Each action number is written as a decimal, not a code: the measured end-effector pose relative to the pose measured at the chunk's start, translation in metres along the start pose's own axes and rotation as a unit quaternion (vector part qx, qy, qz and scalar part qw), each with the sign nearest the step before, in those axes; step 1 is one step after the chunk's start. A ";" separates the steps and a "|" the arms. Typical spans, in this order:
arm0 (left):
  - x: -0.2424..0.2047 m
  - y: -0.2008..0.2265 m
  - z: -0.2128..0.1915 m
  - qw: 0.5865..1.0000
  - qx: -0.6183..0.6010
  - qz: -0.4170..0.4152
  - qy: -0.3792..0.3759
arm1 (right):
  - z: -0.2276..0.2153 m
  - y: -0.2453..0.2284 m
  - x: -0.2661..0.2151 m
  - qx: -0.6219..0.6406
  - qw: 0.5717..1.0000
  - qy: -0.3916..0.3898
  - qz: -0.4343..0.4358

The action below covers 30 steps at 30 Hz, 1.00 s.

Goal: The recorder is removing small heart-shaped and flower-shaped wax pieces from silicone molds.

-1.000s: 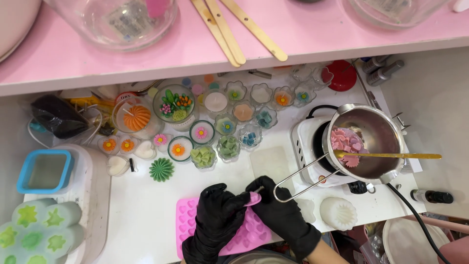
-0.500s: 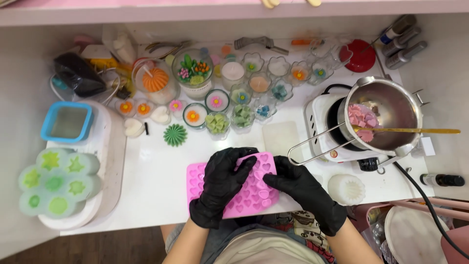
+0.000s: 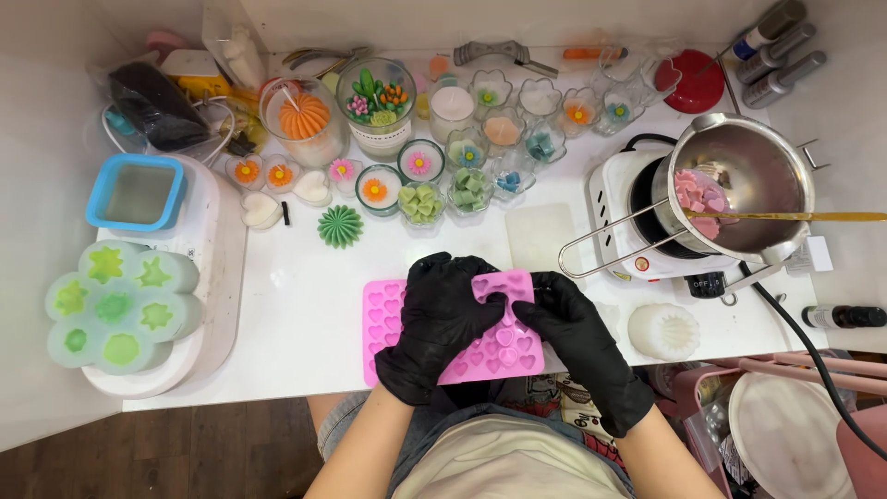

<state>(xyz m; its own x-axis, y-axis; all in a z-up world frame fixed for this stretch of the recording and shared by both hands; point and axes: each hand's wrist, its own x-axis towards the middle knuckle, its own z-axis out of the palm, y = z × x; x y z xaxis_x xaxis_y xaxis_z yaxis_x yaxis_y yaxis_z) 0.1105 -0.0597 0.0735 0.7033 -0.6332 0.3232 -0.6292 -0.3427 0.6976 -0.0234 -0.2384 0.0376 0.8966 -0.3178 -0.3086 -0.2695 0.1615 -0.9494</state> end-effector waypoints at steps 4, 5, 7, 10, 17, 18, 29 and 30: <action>0.001 -0.003 0.000 0.999 -0.024 -0.030 -0.003 | 0.020 -0.027 -0.007 -0.013 0.998 0.035 0.059; -0.001 -0.006 0.001 0.999 -0.030 -0.024 -0.004 | 0.022 -0.023 -0.008 -0.020 0.997 0.037 0.072; -0.002 -0.010 0.002 0.999 -0.035 -0.016 -0.003 | 0.025 -0.017 -0.005 -0.026 0.996 0.037 0.082; -0.005 -0.013 0.001 0.997 -0.032 0.042 0.055 | 0.035 -0.021 -0.004 -0.131 0.987 0.074 0.048; 0.001 -0.007 -0.009 0.995 -0.101 0.004 0.010 | 0.054 -0.042 0.000 -0.379 0.919 0.106 0.029; 0.001 -0.007 -0.009 0.994 -0.112 0.002 0.011 | 0.056 -0.043 0.000 -0.390 0.915 0.099 0.018; 0.000 -0.007 -0.006 0.992 -0.112 -0.029 0.053 | 0.017 -0.013 -0.006 -0.019 0.997 -0.042 0.063; 0.000 -0.007 -0.006 0.992 -0.113 -0.031 0.047 | 0.017 -0.009 -0.006 -0.019 0.997 -0.045 0.060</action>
<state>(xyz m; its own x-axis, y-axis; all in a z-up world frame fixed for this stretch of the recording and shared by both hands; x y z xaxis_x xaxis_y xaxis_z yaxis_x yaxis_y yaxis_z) 0.1167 -0.0538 0.0725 0.7726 -0.5443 0.3269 -0.5016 -0.2077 0.8398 -0.0203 -0.2216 0.0488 0.8850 -0.2123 -0.4143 -0.3877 0.1562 -0.9084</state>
